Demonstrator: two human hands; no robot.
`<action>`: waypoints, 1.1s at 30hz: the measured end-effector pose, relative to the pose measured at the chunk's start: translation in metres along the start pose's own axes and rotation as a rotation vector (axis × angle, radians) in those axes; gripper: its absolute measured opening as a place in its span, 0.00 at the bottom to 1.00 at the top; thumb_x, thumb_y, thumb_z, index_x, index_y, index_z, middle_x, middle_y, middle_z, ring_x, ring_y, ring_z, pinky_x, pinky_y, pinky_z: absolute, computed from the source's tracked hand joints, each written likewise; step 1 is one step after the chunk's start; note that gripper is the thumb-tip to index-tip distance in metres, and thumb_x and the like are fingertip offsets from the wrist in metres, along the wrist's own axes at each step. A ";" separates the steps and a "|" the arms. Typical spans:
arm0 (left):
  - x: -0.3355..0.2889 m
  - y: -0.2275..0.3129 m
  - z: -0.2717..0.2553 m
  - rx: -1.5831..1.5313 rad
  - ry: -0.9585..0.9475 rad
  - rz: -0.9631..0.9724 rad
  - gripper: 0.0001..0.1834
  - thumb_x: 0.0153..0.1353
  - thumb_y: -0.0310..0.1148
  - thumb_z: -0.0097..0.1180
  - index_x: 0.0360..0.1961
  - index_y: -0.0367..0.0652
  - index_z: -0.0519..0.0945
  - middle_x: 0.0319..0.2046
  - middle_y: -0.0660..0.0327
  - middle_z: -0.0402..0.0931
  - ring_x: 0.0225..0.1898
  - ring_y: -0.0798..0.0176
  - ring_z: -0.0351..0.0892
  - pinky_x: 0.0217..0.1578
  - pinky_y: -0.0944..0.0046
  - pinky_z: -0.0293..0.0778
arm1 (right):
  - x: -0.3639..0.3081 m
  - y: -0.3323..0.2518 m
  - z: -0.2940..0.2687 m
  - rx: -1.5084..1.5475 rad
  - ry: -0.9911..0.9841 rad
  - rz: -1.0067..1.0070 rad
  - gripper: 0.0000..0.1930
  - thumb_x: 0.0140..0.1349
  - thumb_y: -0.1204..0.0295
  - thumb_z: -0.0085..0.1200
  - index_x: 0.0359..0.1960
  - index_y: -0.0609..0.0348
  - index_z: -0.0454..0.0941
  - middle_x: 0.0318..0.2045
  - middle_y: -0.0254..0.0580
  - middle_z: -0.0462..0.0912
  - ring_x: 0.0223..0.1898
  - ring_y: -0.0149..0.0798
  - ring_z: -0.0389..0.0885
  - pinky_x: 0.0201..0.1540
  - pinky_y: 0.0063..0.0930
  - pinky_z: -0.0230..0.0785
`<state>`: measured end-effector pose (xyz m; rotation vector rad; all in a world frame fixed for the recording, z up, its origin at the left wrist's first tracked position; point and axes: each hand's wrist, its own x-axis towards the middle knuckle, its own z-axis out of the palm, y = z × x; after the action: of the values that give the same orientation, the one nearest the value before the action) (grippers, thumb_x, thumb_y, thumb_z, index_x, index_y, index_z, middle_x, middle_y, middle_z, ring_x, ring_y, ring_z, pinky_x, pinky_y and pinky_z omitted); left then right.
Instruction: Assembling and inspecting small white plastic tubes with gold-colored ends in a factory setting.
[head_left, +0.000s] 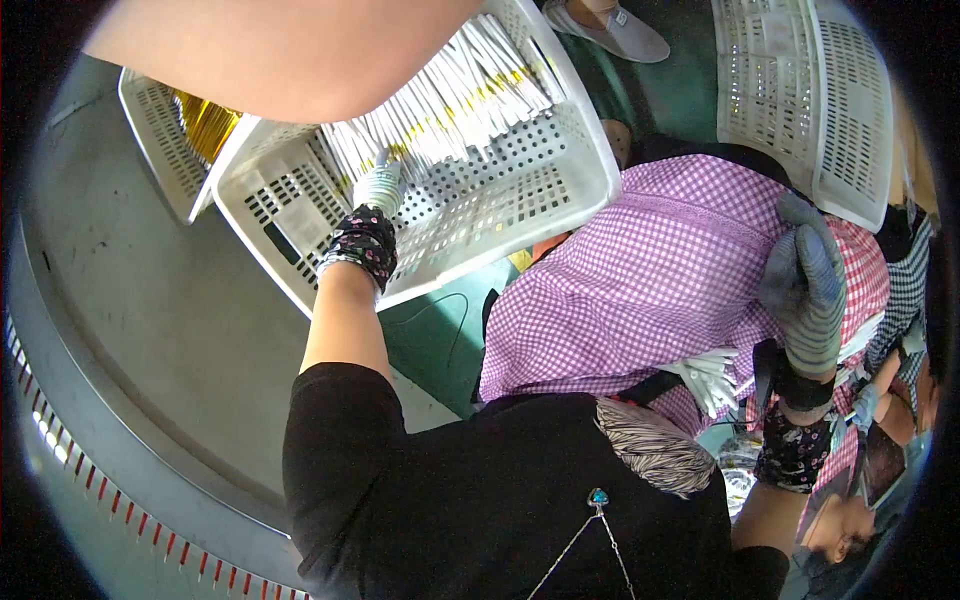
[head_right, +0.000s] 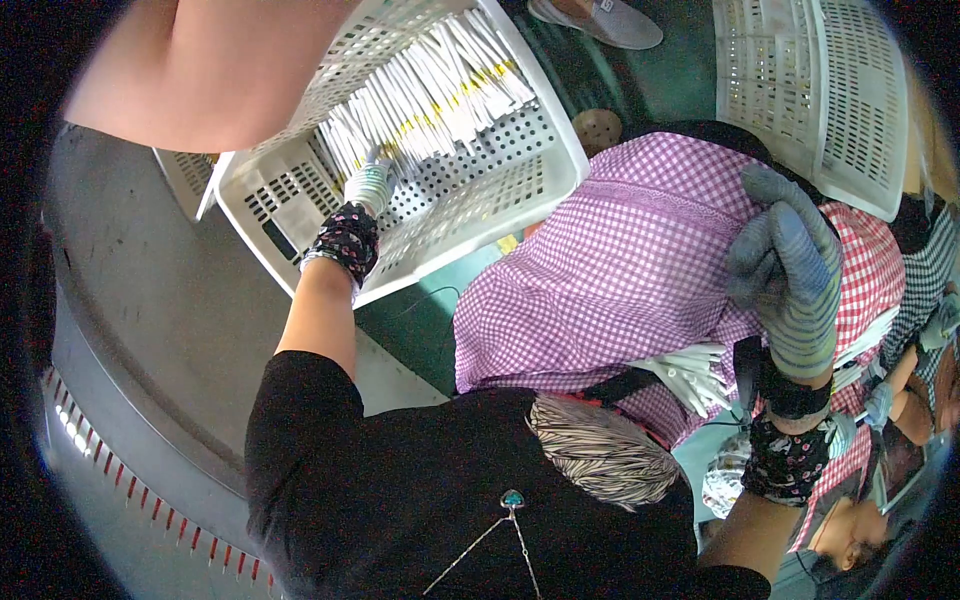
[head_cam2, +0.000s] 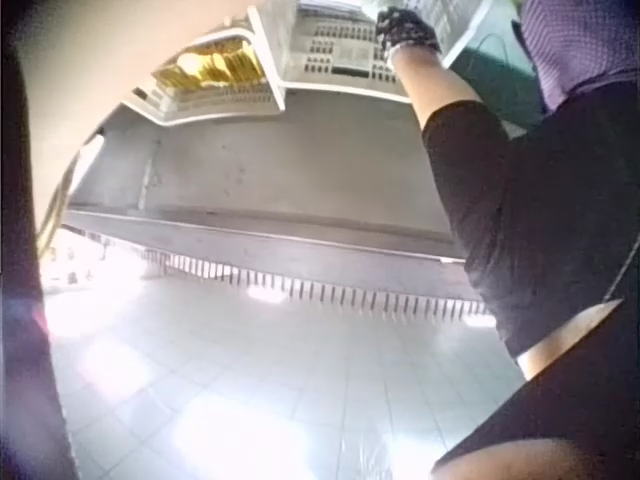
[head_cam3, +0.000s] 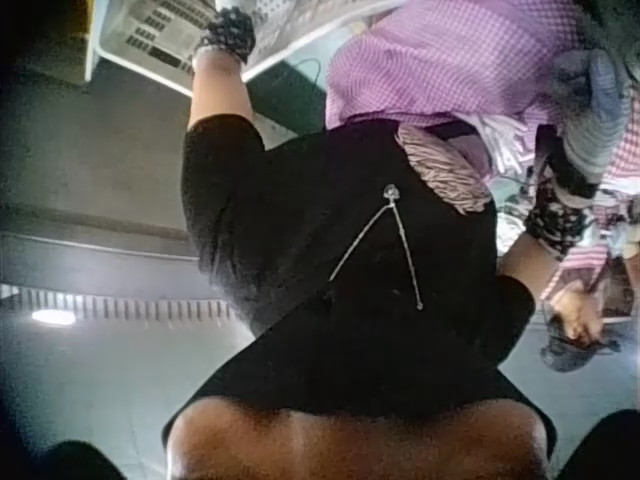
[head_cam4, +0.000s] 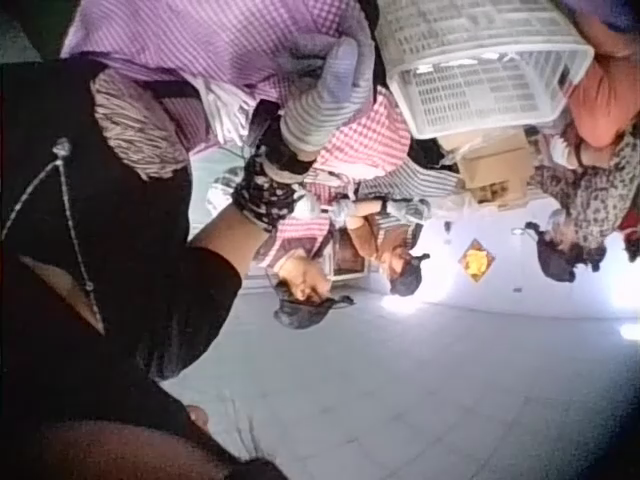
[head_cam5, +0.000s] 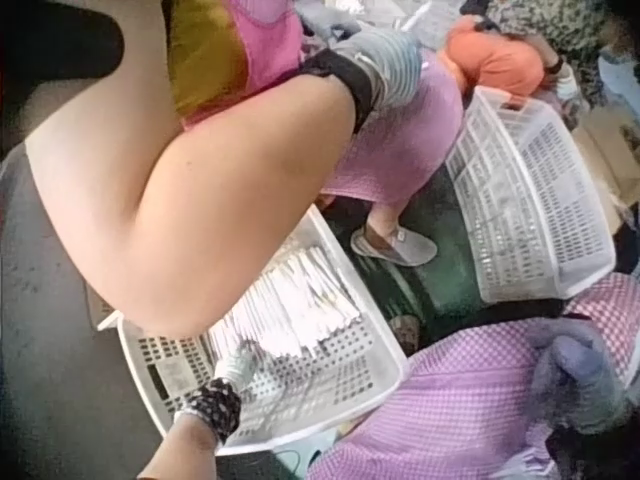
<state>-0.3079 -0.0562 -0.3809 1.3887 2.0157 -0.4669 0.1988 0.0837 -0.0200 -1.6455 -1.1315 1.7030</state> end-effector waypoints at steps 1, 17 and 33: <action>-0.006 0.030 -0.014 0.202 0.107 0.220 0.23 0.63 0.37 0.48 0.59 0.49 0.75 0.50 0.46 0.78 0.46 0.45 0.81 0.48 0.49 0.76 | -0.001 0.001 -0.005 0.000 0.000 -0.003 0.27 0.69 0.54 0.49 0.57 0.67 0.72 0.19 0.31 0.76 0.14 0.22 0.68 0.15 0.14 0.57; 0.018 0.157 -0.020 -0.420 -0.253 0.482 0.30 0.59 0.31 0.58 0.64 0.41 0.70 0.57 0.50 0.76 0.54 0.55 0.78 0.54 0.59 0.73 | -0.003 -0.006 -0.003 0.038 -0.009 0.057 0.24 0.69 0.56 0.50 0.56 0.65 0.74 0.22 0.33 0.80 0.15 0.23 0.72 0.16 0.14 0.62; 0.093 0.229 -0.062 0.229 0.364 0.466 0.43 0.54 0.60 0.56 0.66 0.46 0.67 0.72 0.56 0.53 0.72 0.47 0.48 0.69 0.37 0.40 | -0.002 -0.005 -0.003 0.055 -0.016 0.084 0.22 0.71 0.57 0.48 0.56 0.64 0.74 0.22 0.34 0.80 0.15 0.25 0.72 0.15 0.17 0.63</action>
<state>-0.1371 0.1332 -0.3842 2.1442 1.8547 -0.2519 0.2014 0.0853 -0.0143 -1.6695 -1.0263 1.7871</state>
